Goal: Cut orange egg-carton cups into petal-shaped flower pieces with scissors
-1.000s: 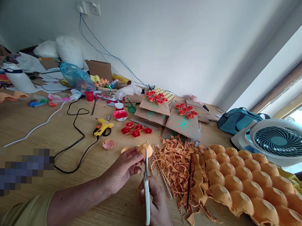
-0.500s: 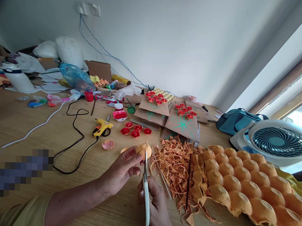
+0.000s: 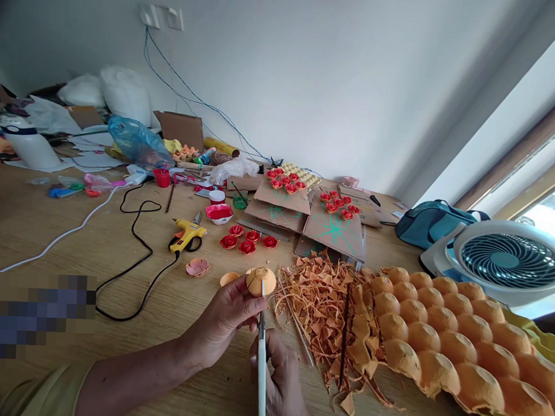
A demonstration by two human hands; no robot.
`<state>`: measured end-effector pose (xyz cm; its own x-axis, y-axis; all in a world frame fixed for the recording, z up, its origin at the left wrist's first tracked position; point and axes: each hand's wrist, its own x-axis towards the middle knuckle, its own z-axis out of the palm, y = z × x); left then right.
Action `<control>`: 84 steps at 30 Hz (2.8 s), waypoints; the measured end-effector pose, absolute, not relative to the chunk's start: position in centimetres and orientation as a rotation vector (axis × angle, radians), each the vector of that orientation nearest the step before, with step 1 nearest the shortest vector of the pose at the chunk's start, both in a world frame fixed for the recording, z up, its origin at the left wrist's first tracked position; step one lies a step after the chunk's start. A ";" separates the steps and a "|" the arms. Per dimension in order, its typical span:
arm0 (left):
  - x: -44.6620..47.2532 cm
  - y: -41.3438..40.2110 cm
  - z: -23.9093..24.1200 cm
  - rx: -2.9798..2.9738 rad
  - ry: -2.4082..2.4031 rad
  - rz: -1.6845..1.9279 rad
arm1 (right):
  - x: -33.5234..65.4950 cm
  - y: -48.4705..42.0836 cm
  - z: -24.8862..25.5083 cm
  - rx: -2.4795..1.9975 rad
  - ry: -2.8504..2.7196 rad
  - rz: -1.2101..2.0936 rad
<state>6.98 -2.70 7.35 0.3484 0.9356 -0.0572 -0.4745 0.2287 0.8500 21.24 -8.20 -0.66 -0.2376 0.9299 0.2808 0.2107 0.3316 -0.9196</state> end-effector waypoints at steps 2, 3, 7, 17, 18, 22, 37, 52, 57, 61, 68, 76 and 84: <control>7.1 -2.8 7.3 0.887 0.666 1.102 | 21.1 -8.3 -0.6 -1.036 -1.683 0.966; 7.1 -2.8 7.3 0.908 0.665 1.114 | 21.0 -8.4 -0.5 -1.029 -1.685 0.965; 7.0 -3.0 7.6 0.975 0.659 1.143 | 20.7 -8.6 0.2 -1.020 -1.686 0.970; 7.1 -3.2 7.8 0.989 0.668 1.164 | 20.7 -8.7 0.3 -1.007 -1.683 0.990; 7.1 -3.2 7.7 0.991 0.666 1.164 | 20.7 -8.7 0.2 -1.005 -1.683 0.996; 7.1 -3.1 7.6 0.998 0.676 1.172 | 20.6 -8.7 0.0 -1.013 -1.682 1.010; 7.4 -3.1 7.5 1.019 0.720 1.222 | 20.6 -8.7 0.1 -1.061 -1.675 0.965; 6.2 -1.6 8.1 0.775 0.517 1.258 | 21.0 -7.9 -0.1 -1.013 -1.736 0.958; 6.0 -1.2 7.9 0.656 0.471 1.258 | 21.0 -7.9 0.8 -0.993 -1.671 1.086; 6.1 -1.1 7.6 0.583 0.424 1.212 | 21.0 -8.0 1.2 -0.986 -1.639 1.132; 6.2 -1.4 7.2 0.567 0.427 1.141 | 21.1 -8.0 0.6 -1.017 -1.650 1.115; 6.5 -2.1 7.9 0.656 0.560 1.129 | 21.2 -8.0 0.5 -1.017 -1.662 1.079; 6.6 -2.4 8.1 0.715 0.600 1.119 | 21.3 -8.0 0.5 -0.999 -1.693 1.058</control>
